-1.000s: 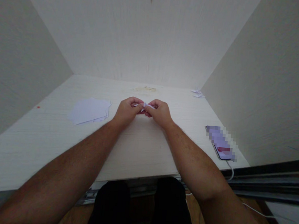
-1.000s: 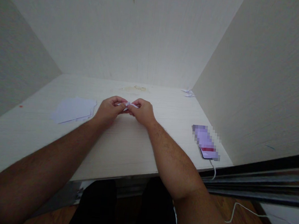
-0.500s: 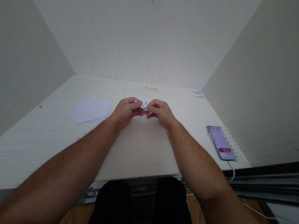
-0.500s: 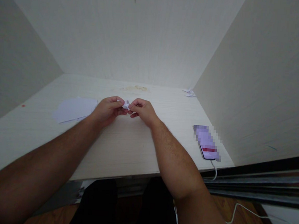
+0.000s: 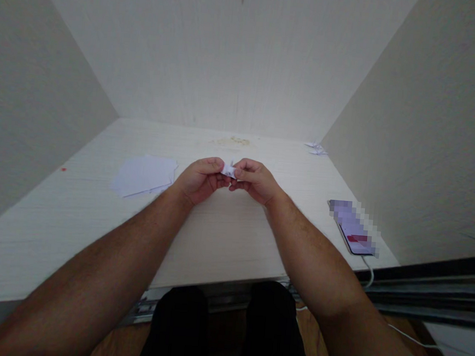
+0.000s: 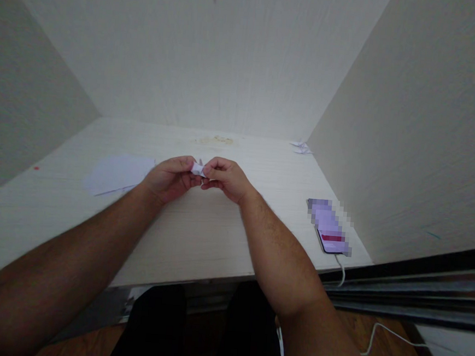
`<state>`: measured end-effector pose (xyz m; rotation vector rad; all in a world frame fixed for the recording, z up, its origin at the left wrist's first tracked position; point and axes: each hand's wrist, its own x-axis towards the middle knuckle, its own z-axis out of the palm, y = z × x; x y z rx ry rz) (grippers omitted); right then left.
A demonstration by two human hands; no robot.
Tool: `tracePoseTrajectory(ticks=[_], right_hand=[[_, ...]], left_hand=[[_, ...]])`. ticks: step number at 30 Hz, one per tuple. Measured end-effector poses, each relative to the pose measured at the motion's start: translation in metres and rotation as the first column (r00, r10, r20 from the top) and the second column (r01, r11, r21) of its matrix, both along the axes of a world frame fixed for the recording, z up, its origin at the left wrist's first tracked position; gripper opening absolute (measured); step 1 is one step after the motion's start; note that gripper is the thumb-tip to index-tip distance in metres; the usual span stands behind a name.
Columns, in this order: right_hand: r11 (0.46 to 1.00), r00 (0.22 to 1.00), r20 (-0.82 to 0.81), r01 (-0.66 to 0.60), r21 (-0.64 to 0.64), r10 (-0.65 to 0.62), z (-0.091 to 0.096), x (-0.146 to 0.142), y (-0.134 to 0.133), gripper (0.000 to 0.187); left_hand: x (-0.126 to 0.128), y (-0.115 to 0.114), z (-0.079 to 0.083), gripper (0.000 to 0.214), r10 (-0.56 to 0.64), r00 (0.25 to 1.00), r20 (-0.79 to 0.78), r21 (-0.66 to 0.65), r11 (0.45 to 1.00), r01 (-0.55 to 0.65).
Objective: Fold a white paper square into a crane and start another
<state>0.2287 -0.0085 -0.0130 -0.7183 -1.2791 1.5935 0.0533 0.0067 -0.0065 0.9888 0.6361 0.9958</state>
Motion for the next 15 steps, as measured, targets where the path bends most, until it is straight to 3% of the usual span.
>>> tracePoseTrajectory(ticks=[7,15], right_hand=[[1.000,1.000,0.002,-0.001,-0.004,0.001,-0.0001,0.0006,0.0004,0.045],[0.981,0.975,0.111,0.189,0.048,-0.193,-0.0015,-0.0037,0.0031,0.039]], left_hand=[[0.0021,-0.0011,0.0001,0.018,0.016,1.000,-0.017,0.036,0.999,-0.015],[0.0072,-0.0008,-0.0016,0.026,0.167,0.982,-0.084,0.133,0.979,-0.155]])
